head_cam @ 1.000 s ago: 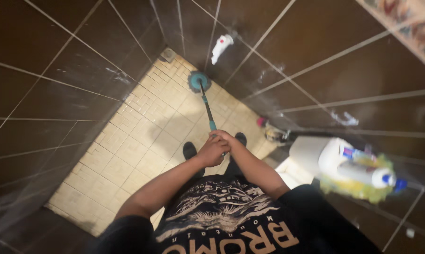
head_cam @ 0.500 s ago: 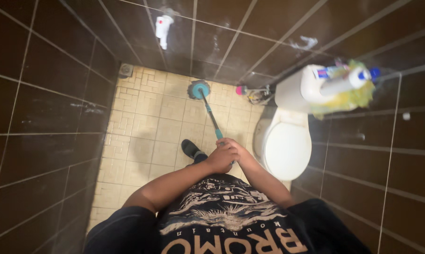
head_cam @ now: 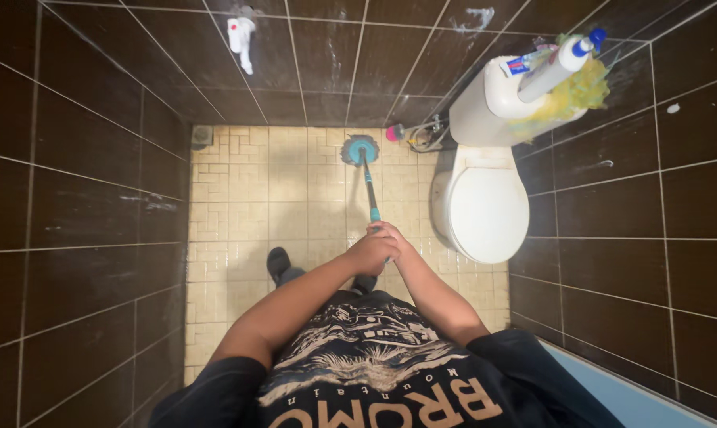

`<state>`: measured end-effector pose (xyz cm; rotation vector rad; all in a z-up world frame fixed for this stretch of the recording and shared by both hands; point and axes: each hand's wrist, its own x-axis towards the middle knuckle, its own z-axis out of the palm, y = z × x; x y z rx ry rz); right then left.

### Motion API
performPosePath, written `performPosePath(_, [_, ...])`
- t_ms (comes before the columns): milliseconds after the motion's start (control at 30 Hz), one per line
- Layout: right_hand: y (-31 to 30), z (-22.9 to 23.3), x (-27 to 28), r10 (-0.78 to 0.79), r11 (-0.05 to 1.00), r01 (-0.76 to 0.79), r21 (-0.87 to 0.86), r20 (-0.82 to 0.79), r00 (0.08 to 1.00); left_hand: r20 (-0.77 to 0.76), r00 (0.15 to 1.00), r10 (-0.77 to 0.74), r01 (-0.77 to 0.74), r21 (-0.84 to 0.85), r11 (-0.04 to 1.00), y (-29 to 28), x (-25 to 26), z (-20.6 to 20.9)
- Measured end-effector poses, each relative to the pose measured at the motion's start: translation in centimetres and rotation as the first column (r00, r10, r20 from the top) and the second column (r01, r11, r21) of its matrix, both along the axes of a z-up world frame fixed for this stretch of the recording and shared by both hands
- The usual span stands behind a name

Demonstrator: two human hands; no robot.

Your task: The person scrubs the bathroom floor using a long-handled brush, moving it across the tiles around the toilet and near the sink.

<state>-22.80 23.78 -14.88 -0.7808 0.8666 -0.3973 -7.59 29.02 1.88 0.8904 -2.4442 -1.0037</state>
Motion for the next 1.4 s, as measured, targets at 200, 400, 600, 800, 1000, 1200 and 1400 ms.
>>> performPosePath(200, [-3.0, 5.6, 6.8, -0.044, 0.935, 0.093, 0.344, -0.148, 0.988, -0.038, 0.998, 0.040, -0.039, 0.037, 0.999, -2.4, 5.4, -1.7])
performPosePath(400, [-2.2, 6.2, 13.8, 0.030, 0.910, 0.062, 0.409, -0.215, 0.976, -0.140, 0.984, 0.108, -0.093, 0.110, 0.990, -1.5, 12.7, -1.5])
performPosePath(600, [2.8, 7.1, 18.7, 0.078, 0.877, 0.019, 0.480, -0.181, 0.980, -0.104, 0.992, 0.068, -0.064, 0.039, 0.997, 3.2, 17.1, 1.8])
performPosePath(800, [1.6, 6.0, 21.4, 0.007, 0.854, 0.062, 0.516, -0.130, 0.991, -0.207, 0.974, 0.092, -0.087, 0.032, 0.996, 0.9, 19.0, 0.4])
performPosePath(1000, [-1.8, 6.0, 19.6, -0.118, 0.843, 0.188, 0.504, -0.167, 0.979, -0.219, 0.976, 0.009, 0.016, 0.111, 0.994, -2.9, 17.9, -1.0])
performPosePath(1200, [-2.7, 7.2, 15.4, -0.127, 0.833, 0.249, 0.494, -0.266, 0.956, -0.174, 0.984, -0.029, 0.059, 0.172, 0.983, -3.9, 13.6, -2.5])
performPosePath(1400, [-0.9, 7.4, 16.4, 0.008, 0.856, 0.174, 0.487, -0.348, 0.937, -0.217, 0.972, 0.093, -0.083, 0.057, 0.995, -0.1, 14.7, -1.9])
